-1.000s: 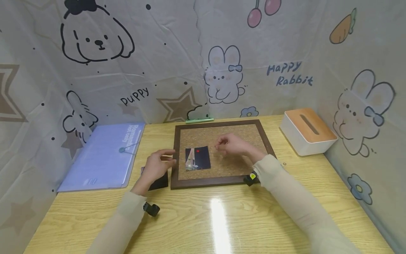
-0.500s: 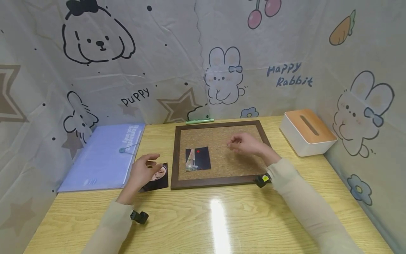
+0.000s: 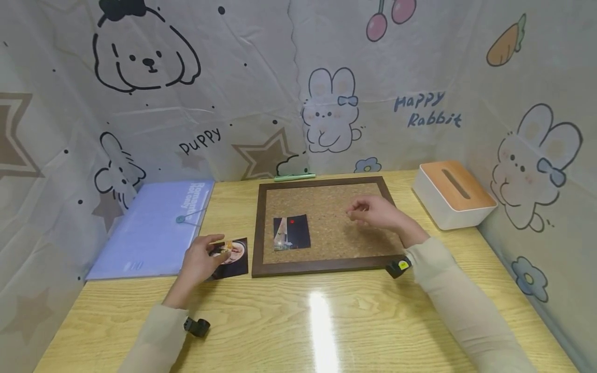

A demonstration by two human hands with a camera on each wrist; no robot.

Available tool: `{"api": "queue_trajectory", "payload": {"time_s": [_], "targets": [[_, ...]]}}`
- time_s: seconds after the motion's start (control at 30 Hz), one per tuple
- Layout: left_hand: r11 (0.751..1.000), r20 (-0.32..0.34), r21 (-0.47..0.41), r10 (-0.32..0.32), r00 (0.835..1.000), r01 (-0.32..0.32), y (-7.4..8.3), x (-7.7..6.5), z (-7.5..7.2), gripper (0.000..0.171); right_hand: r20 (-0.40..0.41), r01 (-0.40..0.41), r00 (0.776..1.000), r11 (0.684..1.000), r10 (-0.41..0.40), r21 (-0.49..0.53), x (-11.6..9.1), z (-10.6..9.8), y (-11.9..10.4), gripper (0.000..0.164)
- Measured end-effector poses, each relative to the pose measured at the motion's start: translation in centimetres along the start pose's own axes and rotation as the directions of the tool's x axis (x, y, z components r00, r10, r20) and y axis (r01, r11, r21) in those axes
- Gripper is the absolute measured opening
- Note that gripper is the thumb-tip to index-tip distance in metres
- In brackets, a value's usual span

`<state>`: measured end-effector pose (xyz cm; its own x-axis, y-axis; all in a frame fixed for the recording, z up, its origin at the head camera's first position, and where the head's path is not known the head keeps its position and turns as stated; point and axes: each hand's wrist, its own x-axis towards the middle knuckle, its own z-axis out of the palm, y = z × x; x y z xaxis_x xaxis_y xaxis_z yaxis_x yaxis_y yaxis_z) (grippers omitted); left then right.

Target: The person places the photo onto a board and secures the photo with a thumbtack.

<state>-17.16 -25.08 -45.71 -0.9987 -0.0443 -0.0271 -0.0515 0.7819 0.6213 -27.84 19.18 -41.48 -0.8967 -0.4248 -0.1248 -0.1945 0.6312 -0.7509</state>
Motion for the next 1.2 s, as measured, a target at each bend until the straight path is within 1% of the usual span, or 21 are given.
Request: {"api": "queue_trajectory", "payload": {"time_s": [0.13, 0.23, 0.3, 0.37, 0.5, 0.63, 0.73, 0.83, 0.9, 1.0, 1.13, 1.2], "targets": [[0.999, -0.022, 0.026, 0.047, 0.999, -0.046, -0.5, -0.1, 0.1, 0.056, 0.000, -0.019, 1.000, 1.000, 0.019, 0.018, -0.3, -0.3, 0.4, 0.027], [0.995, -0.026, 0.026, 0.093, 0.995, -0.092, -0.8, -0.2, 0.3, 0.058, 0.001, -0.021, 1.000, 1.000, 0.021, 0.019, -0.6, -0.6, 0.8, 0.028], [0.993, -0.027, 0.036, 0.110, 0.994, -0.109, -0.9, -0.2, 0.4, 0.059, 0.001, -0.020, 1.000, 1.000, 0.020, 0.021, -0.8, -0.9, 1.1, 0.029], [0.993, -0.022, 0.051, 0.106, 0.994, -0.105, -0.9, -0.2, 0.5, 0.060, -0.001, -0.025, 1.000, 0.999, 0.025, 0.023, -0.9, -1.2, 1.4, 0.030], [0.994, -0.013, 0.090, 0.065, 0.998, -0.063, -0.8, -0.3, 0.5, 0.063, -0.001, -0.048, 0.999, 0.998, 0.049, 0.036, -1.3, -1.7, 2.1, 0.032], [0.995, -0.003, 0.096, 0.017, 1.000, -0.017, -0.5, -0.3, 0.4, 0.068, -0.012, -0.068, 0.998, 0.997, 0.069, 0.029, -1.9, -2.2, 2.7, 0.032], [0.995, -0.004, 0.094, -0.022, 1.000, 0.022, -0.4, -0.3, 0.3, 0.071, -0.027, -0.068, 0.997, 0.998, 0.068, 0.014, -2.4, -2.6, 3.2, 0.030], [0.995, -0.006, 0.086, -0.044, 0.999, 0.044, -0.4, -0.3, 0.1, 0.070, -0.038, -0.073, 0.997, 0.997, 0.073, 0.024, -2.8, -3.0, 3.7, 0.030], [0.996, -0.003, 0.079, -0.048, 0.999, 0.048, -0.5, -0.3, -0.1, 0.065, -0.049, -0.082, 0.995, 0.996, 0.083, 0.030, -3.2, -3.3, 4.0, 0.030], [0.996, -0.010, 0.085, -0.024, 1.000, 0.024, -0.7, -0.2, -0.3, 0.054, -0.061, -0.085, 0.994, 0.996, 0.087, 0.039, -3.7, -3.7, 4.5, 0.031], [0.995, -0.005, 0.104, 0.008, 1.000, -0.007, -0.7, -0.2, -0.5, 0.043, -0.075, -0.086, 0.993, 0.996, 0.086, 0.003, -4.5, -4.4, 5.4, 0.033], [0.994, -0.006, 0.109, 0.012, 1.000, -0.011, -0.8, -0.2, -0.6, 0.040, -0.079, -0.090, 0.993, 0.996, 0.088, -0.021, -4.9, -4.8, 5.9, 0.033]]}}
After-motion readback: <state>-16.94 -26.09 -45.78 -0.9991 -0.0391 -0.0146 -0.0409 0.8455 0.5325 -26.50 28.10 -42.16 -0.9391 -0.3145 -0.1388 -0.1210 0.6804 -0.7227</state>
